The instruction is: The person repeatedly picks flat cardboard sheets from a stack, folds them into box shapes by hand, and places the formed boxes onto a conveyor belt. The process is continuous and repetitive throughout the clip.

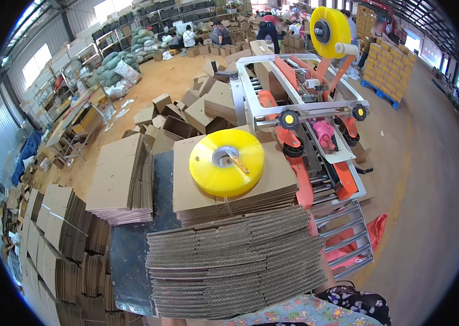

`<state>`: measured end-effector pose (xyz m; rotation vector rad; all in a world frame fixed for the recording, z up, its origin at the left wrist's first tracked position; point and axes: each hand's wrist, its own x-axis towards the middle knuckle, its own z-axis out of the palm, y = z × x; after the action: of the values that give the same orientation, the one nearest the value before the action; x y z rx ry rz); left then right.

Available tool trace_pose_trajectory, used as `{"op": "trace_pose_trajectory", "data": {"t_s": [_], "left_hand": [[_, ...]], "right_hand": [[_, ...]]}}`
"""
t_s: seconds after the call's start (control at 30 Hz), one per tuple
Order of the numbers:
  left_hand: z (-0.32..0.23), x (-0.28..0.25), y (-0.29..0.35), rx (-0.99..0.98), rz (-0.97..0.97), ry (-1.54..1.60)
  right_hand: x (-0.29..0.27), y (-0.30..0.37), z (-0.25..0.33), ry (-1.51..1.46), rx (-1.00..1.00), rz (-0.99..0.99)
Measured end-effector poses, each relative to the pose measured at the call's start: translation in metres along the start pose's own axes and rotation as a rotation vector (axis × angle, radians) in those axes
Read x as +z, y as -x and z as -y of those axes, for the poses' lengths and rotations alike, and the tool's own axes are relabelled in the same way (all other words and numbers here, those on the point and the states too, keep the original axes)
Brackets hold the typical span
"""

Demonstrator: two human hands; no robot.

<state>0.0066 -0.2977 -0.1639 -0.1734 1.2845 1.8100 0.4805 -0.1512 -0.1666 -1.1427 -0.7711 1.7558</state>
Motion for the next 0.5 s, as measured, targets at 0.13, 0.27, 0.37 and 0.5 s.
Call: {"op": "trace_pose_trajectory", "data": {"t_s": [0.13,0.27,0.37,0.5], "left_hand": [[0.003,0.026,-0.019,0.001,-0.006,0.006],[0.001,0.057,-0.039,0.010,0.006,-0.012],[-0.003,0.074,-0.056,0.032,0.027,-0.006],[-0.009,0.100,-0.088,0.041,0.067,0.011]], "right_hand": [[-0.007,-0.009,0.015,0.022,-0.025,-0.036],[-0.013,-0.015,0.019,0.023,-0.033,-0.066],[-0.014,-0.023,0.014,0.016,-0.030,-0.077],[-0.009,-0.027,0.006,0.023,-0.016,-0.102]]}}
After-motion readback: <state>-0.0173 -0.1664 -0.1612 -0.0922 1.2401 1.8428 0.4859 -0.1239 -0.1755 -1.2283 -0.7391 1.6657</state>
